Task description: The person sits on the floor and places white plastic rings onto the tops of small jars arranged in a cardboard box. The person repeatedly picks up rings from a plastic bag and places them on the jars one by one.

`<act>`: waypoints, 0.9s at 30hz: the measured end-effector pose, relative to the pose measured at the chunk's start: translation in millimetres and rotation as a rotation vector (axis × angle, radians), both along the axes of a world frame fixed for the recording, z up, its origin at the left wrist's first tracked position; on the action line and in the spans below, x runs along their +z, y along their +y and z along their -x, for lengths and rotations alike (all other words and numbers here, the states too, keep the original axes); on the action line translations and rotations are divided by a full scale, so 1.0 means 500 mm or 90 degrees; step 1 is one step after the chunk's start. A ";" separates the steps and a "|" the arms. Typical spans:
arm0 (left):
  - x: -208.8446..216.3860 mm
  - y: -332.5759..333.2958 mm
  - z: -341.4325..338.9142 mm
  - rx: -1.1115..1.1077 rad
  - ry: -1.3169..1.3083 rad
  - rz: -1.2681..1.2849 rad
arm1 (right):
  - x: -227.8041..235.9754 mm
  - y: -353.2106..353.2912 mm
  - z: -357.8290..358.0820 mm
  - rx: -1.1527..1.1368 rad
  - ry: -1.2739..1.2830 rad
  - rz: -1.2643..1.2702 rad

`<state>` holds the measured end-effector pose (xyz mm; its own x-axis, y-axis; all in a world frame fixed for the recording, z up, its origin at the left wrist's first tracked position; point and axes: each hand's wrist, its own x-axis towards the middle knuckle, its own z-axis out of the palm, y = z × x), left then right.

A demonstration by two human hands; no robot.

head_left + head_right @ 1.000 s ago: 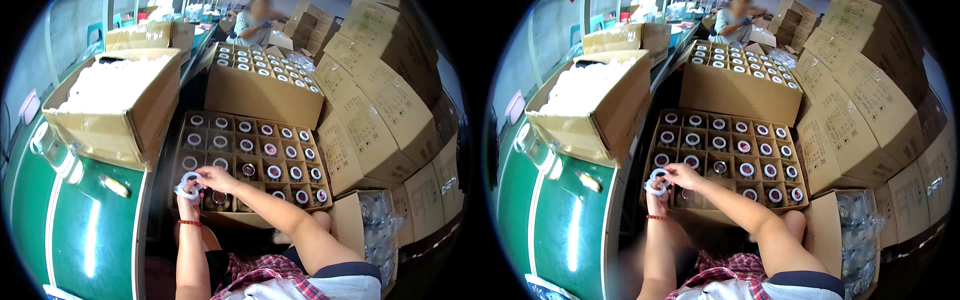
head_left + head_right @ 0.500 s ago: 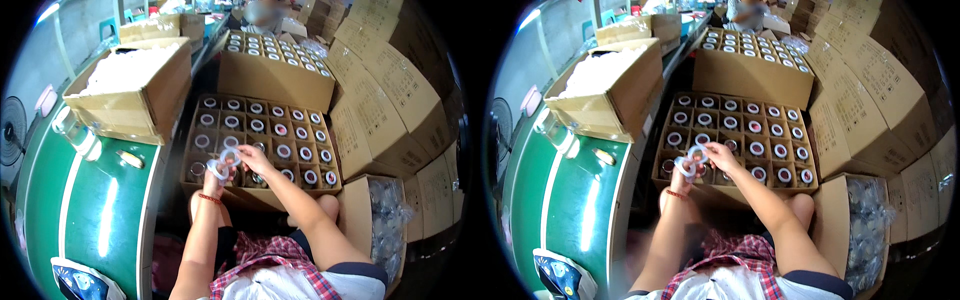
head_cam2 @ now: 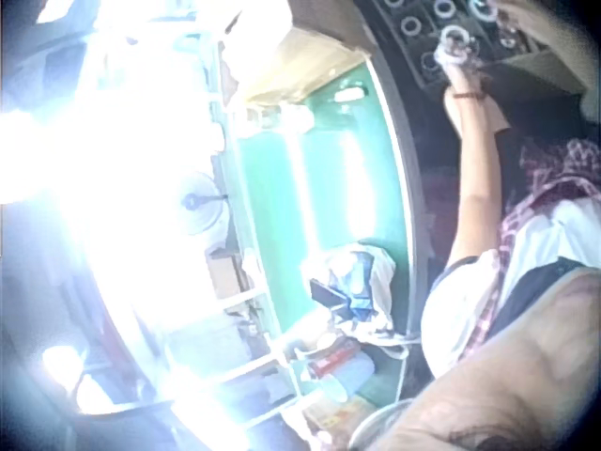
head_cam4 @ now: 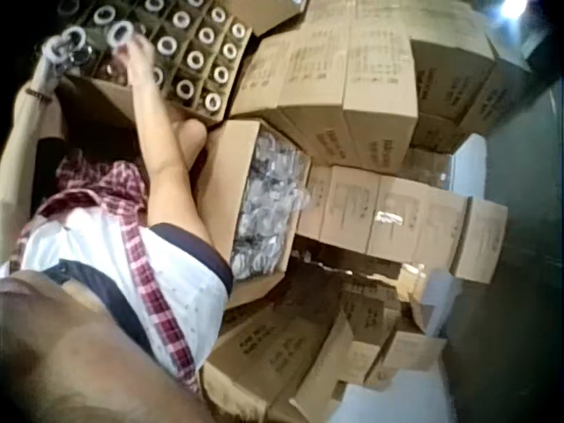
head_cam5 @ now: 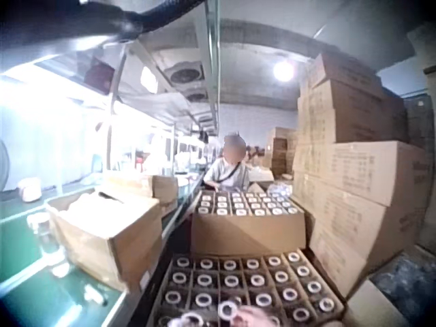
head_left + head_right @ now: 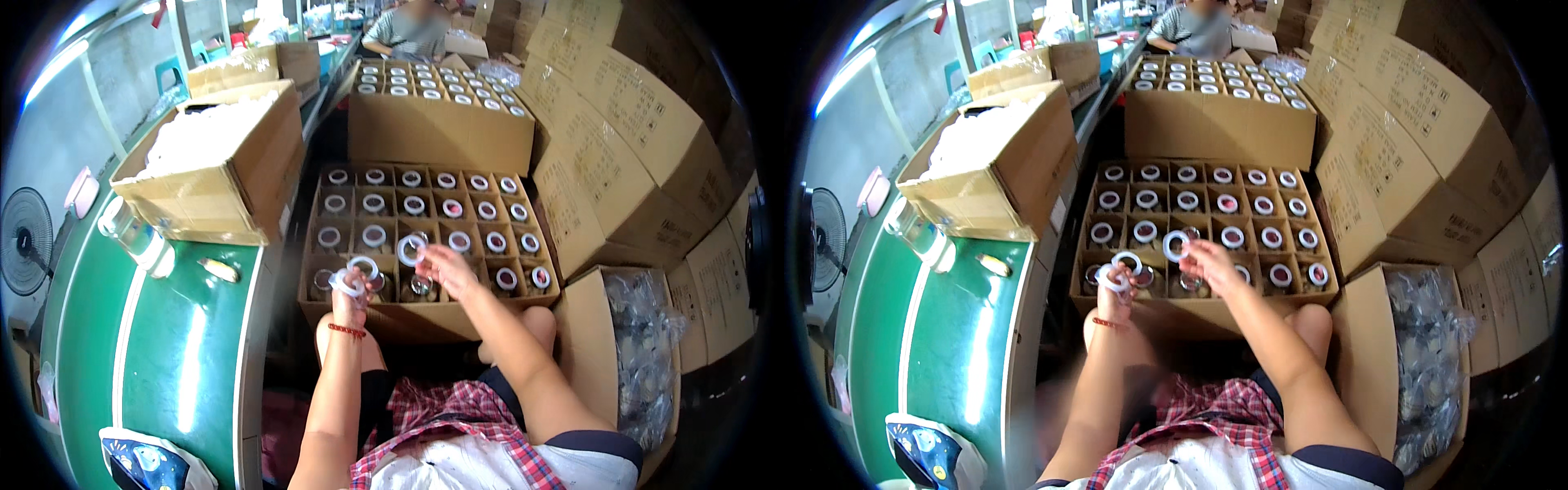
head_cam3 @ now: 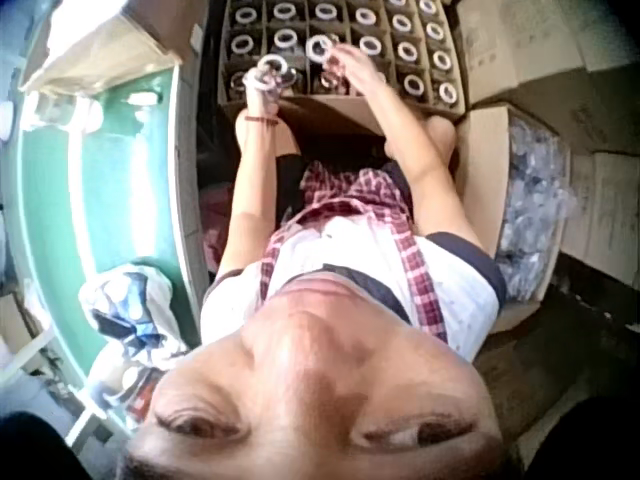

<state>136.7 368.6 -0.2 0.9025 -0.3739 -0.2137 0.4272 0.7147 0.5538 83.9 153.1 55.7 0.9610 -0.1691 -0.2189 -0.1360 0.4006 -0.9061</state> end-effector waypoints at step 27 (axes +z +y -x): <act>0.017 0.002 -0.020 0.071 0.004 -0.130 | -0.128 -0.100 -0.117 0.034 -0.147 1.247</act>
